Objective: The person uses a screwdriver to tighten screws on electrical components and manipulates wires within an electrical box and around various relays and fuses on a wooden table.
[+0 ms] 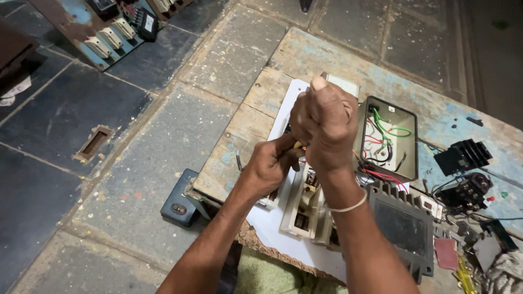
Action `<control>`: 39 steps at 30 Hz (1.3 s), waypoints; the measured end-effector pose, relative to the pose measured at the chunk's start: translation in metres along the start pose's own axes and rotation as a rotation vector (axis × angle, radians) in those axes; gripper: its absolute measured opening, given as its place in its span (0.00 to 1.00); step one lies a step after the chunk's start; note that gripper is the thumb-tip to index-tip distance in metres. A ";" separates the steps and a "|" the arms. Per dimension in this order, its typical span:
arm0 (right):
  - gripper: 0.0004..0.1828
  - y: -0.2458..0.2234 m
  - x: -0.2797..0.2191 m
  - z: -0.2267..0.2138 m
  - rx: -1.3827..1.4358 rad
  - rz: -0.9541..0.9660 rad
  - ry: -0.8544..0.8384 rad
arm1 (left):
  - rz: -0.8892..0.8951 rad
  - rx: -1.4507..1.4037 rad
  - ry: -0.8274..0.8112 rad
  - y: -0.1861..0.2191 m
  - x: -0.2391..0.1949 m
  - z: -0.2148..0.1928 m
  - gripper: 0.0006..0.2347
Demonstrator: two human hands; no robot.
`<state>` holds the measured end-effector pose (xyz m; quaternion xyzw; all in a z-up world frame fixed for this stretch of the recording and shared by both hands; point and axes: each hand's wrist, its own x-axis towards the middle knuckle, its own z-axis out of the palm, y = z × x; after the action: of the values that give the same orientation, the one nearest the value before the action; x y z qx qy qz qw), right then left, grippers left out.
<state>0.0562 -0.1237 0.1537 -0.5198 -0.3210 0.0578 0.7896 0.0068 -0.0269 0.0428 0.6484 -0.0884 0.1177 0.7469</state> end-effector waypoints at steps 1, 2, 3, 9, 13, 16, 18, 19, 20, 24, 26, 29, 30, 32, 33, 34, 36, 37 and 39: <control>0.26 0.003 -0.002 0.006 -0.031 -0.025 0.076 | 0.024 0.007 -0.004 -0.002 0.000 0.000 0.09; 0.26 0.004 -0.004 0.011 -0.062 -0.049 0.149 | 0.049 0.013 -0.006 -0.004 -0.001 0.000 0.07; 0.26 0.003 -0.005 0.016 -0.094 -0.074 0.221 | 0.075 0.018 -0.008 -0.005 -0.001 0.000 0.07; 0.22 -0.015 -0.001 0.014 -0.211 0.005 0.052 | -0.023 -0.049 0.029 0.002 -0.010 0.001 0.09; 0.24 -0.020 -0.002 -0.011 -0.042 -0.055 0.102 | -0.218 -0.059 0.178 0.014 -0.033 -0.010 0.18; 0.25 -0.021 -0.007 -0.031 0.038 -0.079 0.202 | -0.117 0.054 0.172 0.014 -0.047 -0.011 0.23; 0.26 -0.021 -0.010 -0.040 0.135 -0.058 0.187 | -0.031 0.136 0.137 0.013 -0.052 -0.011 0.25; 0.26 -0.021 -0.012 -0.043 0.134 -0.062 0.201 | -0.030 0.134 0.122 0.012 -0.053 -0.011 0.25; 0.26 -0.020 -0.011 -0.045 0.133 -0.067 0.215 | -0.028 0.132 0.106 0.010 -0.051 -0.013 0.25; 0.26 -0.016 -0.015 -0.054 0.179 -0.055 0.200 | -0.026 0.223 0.067 0.004 -0.048 -0.013 0.23; 0.25 -0.012 -0.016 -0.055 0.151 -0.076 0.245 | -0.163 0.175 0.058 0.003 -0.048 -0.012 0.22; 0.25 -0.010 -0.016 -0.056 0.165 -0.082 0.263 | -0.169 0.233 0.050 0.003 -0.049 -0.012 0.21; 0.25 -0.009 -0.016 -0.056 0.177 -0.081 0.261 | -0.137 0.273 0.047 0.004 -0.049 -0.012 0.20; 0.23 -0.009 -0.015 -0.055 0.182 -0.087 0.275 | -0.187 0.273 0.051 0.004 -0.049 -0.012 0.21; 0.22 -0.009 -0.015 -0.054 0.184 -0.089 0.281 | -0.212 0.273 0.052 0.005 -0.049 -0.013 0.21; 0.22 -0.008 -0.016 -0.052 0.170 -0.113 0.281 | -0.212 0.271 0.052 0.005 -0.049 -0.013 0.21; 0.24 -0.007 -0.018 -0.049 0.142 -0.159 0.281 | -0.211 0.267 0.052 0.006 -0.049 -0.013 0.21; 0.23 -0.006 -0.019 -0.047 0.147 -0.173 0.286 | -0.183 0.269 0.050 0.006 -0.049 -0.013 0.21; 0.23 -0.004 -0.022 -0.044 0.156 -0.199 0.296 | -0.130 0.271 0.047 0.005 -0.049 -0.013 0.21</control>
<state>0.0626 -0.1695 0.1362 -0.4253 -0.2458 -0.0729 0.8679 -0.0420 -0.0166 0.0321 0.7449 -0.0120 0.0948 0.6603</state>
